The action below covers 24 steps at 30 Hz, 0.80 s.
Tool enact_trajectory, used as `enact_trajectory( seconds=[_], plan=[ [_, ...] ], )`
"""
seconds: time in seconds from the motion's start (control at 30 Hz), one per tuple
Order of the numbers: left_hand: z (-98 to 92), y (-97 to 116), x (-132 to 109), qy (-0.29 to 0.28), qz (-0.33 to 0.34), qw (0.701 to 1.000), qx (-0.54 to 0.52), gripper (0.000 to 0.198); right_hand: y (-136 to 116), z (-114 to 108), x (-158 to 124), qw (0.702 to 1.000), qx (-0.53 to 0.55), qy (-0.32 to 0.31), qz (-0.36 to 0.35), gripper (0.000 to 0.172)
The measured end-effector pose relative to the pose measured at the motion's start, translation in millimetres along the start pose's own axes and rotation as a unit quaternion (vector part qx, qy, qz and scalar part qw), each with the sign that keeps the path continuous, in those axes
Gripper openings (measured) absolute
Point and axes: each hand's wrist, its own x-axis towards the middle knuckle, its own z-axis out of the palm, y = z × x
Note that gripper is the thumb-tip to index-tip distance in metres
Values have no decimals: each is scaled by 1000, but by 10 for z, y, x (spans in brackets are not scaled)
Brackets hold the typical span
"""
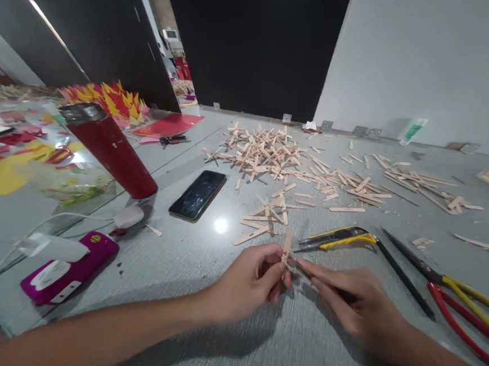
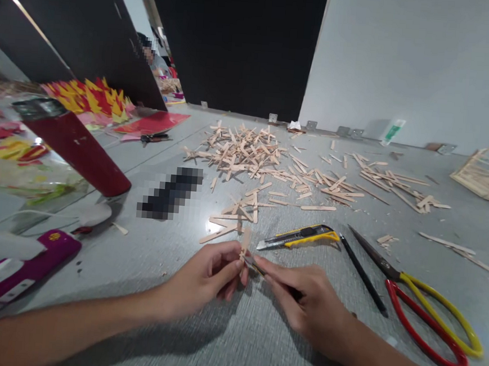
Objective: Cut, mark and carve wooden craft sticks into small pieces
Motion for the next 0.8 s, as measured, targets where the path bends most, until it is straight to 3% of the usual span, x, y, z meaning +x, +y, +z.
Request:
enact_trajectory(
  seconds=[0.27, 0.8],
  plan=[
    [11, -49, 24, 51, -10, 998, -43, 37, -33, 12, 3, 998, -16, 26, 47, 38],
    [15, -66, 22, 33, -14, 998, -47, 40, -28, 17, 40, 999, -20, 31, 33, 36]
  ],
)
